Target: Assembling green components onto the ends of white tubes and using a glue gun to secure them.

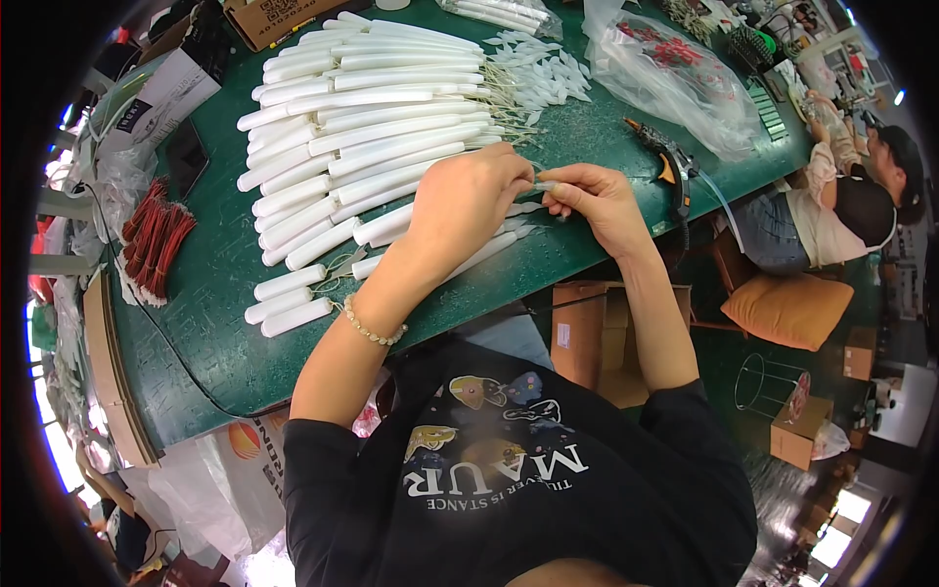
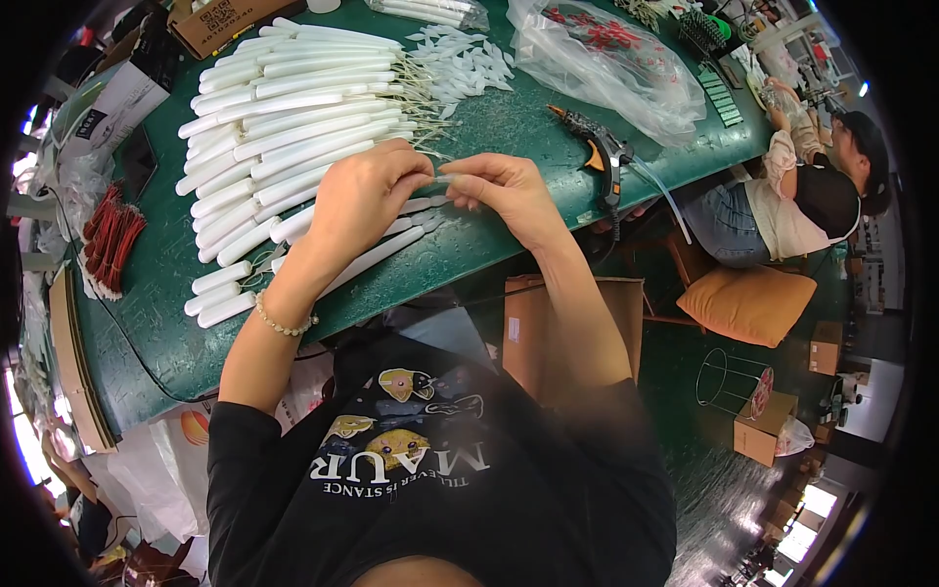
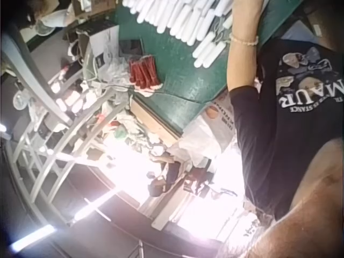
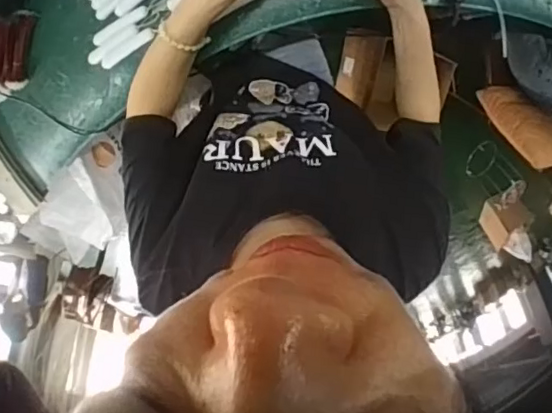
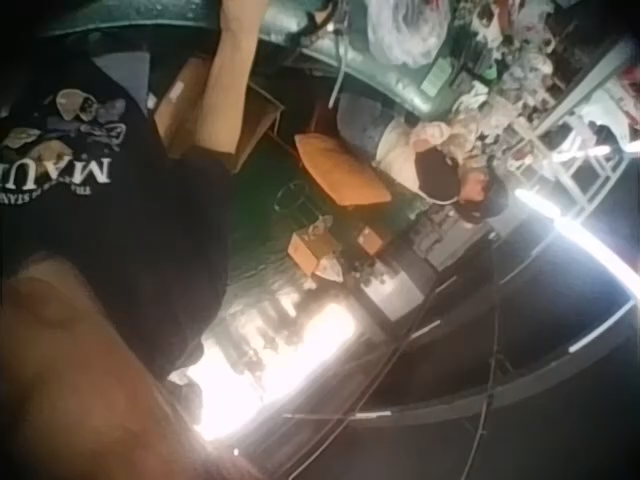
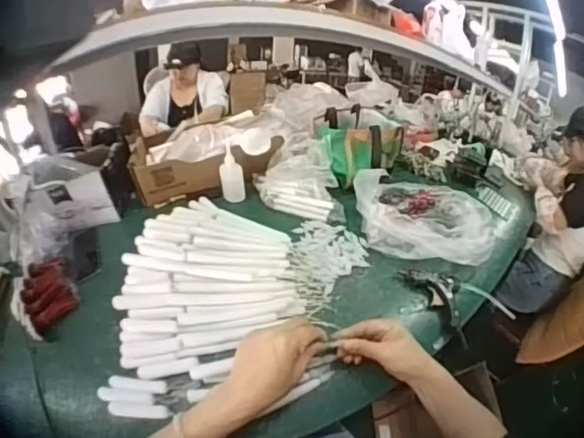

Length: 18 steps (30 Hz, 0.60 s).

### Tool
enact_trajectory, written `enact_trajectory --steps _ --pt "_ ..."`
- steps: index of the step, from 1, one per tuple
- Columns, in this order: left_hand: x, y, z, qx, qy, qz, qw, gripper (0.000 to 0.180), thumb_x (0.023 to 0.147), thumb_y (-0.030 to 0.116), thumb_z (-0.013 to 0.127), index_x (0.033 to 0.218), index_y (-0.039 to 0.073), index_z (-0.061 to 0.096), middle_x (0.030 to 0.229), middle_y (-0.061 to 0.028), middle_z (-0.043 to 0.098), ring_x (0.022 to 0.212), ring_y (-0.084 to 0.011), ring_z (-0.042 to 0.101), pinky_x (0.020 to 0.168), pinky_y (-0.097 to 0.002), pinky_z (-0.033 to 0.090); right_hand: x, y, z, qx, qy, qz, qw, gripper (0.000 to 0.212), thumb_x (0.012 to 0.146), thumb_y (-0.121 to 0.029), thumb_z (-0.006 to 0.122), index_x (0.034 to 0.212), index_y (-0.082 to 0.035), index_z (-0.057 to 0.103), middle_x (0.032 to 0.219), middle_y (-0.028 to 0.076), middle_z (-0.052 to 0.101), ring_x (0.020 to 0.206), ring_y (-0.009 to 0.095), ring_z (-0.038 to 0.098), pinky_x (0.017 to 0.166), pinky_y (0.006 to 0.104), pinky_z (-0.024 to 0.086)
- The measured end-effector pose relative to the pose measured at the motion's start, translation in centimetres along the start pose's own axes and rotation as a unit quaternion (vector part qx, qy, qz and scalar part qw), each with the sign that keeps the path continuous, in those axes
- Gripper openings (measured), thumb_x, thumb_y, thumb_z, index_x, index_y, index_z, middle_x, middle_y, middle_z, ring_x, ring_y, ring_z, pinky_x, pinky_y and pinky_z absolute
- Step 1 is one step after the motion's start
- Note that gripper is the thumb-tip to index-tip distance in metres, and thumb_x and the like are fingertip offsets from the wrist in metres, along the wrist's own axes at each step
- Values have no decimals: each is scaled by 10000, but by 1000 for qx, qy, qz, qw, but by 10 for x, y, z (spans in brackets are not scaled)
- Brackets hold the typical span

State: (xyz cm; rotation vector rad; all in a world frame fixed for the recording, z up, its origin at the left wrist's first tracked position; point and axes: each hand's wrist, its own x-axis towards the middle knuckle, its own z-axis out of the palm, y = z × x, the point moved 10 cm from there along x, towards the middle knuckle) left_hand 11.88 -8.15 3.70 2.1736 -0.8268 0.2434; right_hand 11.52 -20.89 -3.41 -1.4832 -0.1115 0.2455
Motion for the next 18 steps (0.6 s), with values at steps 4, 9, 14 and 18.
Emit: enact_trajectory --steps 4,9,14,18 --pt "-1 -6 2 -5 -17 -32 999 74 772 113 612 809 54 637 779 -80 603 692 -286 581 606 -352 457 0 0 2 -18 2 4 1000 208 848 -111 611 1017 9 637 799 61 651 711 86 580 647 196 449" --pt "2 -6 -1 -39 -26 -20 999 91 774 115 613 814 35 633 778 -113 600 702 -303 579 625 -357 456 0 1 1 -8 9 -4 1000 202 853 -108 605 1015 9 634 799 59 648 716 86 581 656 196 450" --pt "1 -6 1 -39 -28 -23 999 100 777 117 613 816 27 632 775 -123 600 702 -307 578 628 -359 455 1 1 0 -4 8 -8 1000 203 854 -106 603 1019 9 631 797 60 648 718 88 584 652 196 450" --pt "1 -6 2 -26 -19 -16 999 92 779 107 604 818 30 634 773 -119 602 702 -305 579 623 -360 456 1 1 0 -9 9 -7 1000 202 854 -104 602 1019 10 632 797 63 649 713 90 586 648 196 451"
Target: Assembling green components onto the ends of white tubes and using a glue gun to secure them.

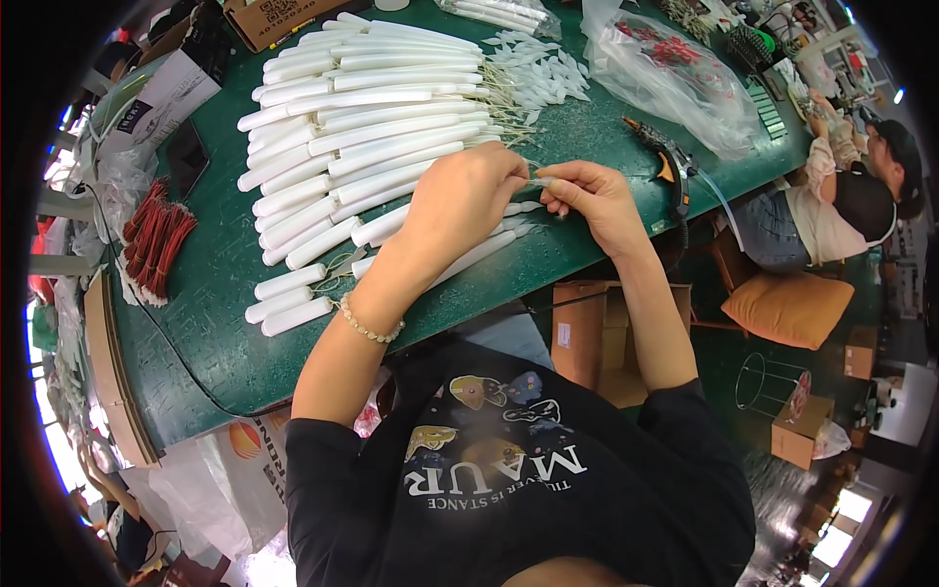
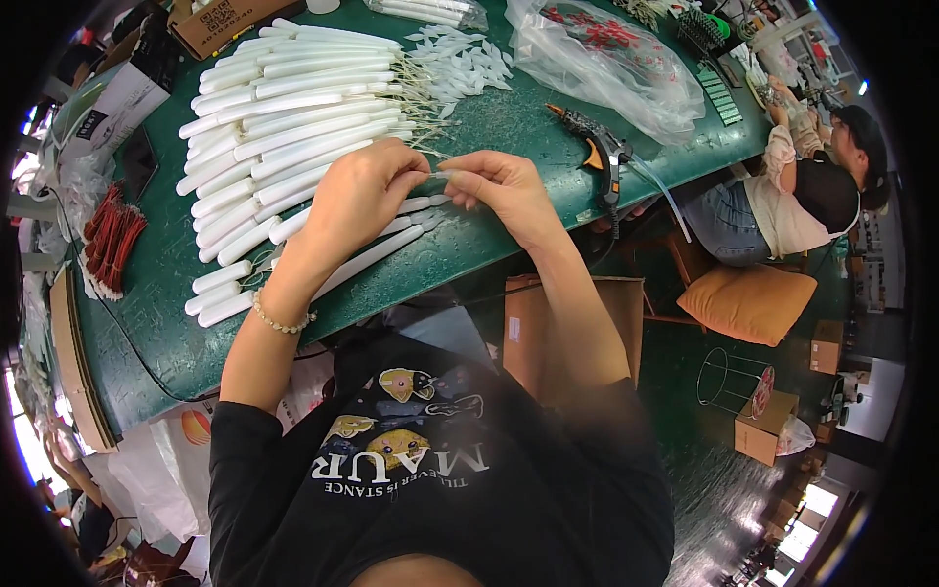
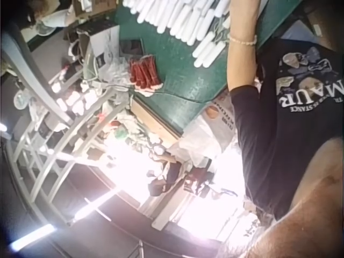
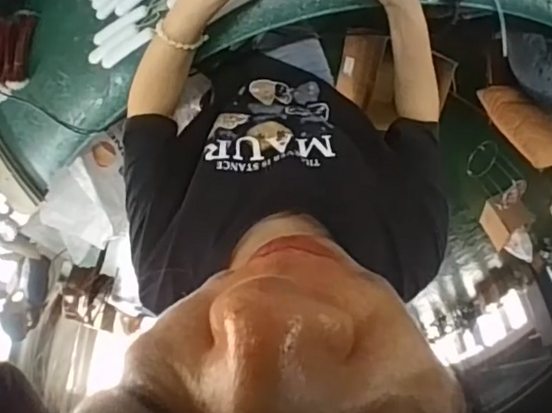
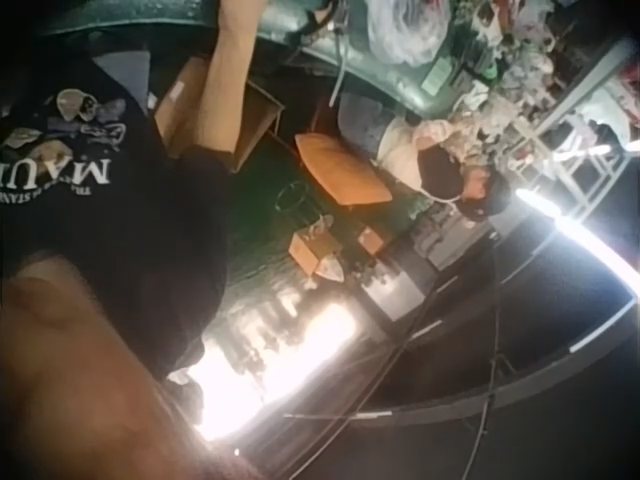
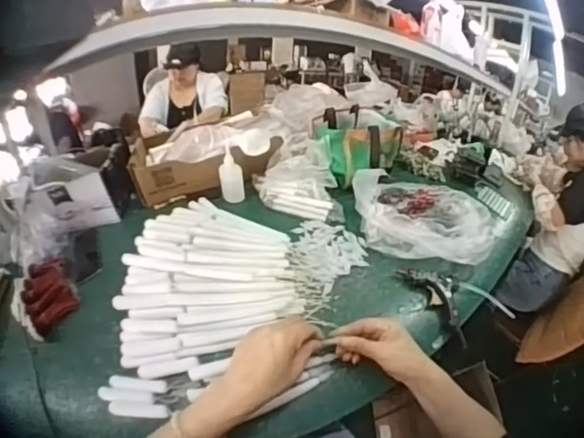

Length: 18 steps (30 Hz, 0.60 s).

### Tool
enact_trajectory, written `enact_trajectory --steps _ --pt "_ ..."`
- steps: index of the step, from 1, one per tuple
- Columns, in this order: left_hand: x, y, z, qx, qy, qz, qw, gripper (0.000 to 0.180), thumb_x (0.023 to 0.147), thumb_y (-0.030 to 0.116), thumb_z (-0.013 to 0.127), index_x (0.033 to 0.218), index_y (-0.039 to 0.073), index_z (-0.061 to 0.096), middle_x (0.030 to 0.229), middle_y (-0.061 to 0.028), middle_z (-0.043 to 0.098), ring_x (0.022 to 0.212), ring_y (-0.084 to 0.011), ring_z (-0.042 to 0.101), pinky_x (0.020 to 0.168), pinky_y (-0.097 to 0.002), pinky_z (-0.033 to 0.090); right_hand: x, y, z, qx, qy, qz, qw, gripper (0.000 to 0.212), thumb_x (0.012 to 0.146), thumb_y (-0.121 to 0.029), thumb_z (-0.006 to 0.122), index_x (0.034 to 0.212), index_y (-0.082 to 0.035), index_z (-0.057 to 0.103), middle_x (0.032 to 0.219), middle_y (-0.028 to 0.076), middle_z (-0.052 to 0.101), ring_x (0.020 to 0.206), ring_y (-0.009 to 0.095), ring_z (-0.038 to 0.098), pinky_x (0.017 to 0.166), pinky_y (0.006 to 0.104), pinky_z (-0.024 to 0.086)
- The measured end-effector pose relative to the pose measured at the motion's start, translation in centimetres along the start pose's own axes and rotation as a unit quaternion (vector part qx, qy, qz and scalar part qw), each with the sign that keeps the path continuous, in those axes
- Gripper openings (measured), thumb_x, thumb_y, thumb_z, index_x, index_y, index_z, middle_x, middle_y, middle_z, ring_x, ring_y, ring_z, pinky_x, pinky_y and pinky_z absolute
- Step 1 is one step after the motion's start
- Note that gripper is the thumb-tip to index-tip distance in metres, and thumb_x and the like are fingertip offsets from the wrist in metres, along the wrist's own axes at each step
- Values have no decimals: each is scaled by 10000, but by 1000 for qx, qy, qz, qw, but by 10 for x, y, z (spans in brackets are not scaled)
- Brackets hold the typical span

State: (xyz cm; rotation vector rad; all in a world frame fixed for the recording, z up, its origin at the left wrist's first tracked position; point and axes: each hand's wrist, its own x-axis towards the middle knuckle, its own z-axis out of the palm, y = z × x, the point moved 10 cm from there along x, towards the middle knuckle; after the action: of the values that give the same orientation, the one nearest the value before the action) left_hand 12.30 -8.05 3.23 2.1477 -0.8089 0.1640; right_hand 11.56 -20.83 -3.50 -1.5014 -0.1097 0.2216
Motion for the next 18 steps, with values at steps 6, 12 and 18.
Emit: enact_trajectory --steps 6,12,18 --pt "-1 1 -1 22 14 2 1000 80 775 97 594 811 41 639 771 -106 607 698 -299 582 614 -361 459 0 0 0 3 -2 3 1000 203 850 -101 607 1016 12 633 795 70 652 706 94 590 642 200 458" --pt "-1 2 1 37 20 6 999 70 770 110 600 794 60 642 760 -90 612 682 -289 585 597 -362 459 0 1 2 -4 3 6 1000 198 845 -91 612 1010 17 632 796 73 653 713 101 598 655 205 471" --pt "-3 0 2 34 20 -2 999 75 773 117 596 787 54 632 759 -104 612 691 -298 594 608 -378 465 1 1 3 -10 6 9 1000 198 845 -92 613 1006 22 630 795 77 653 711 104 600 656 206 472"
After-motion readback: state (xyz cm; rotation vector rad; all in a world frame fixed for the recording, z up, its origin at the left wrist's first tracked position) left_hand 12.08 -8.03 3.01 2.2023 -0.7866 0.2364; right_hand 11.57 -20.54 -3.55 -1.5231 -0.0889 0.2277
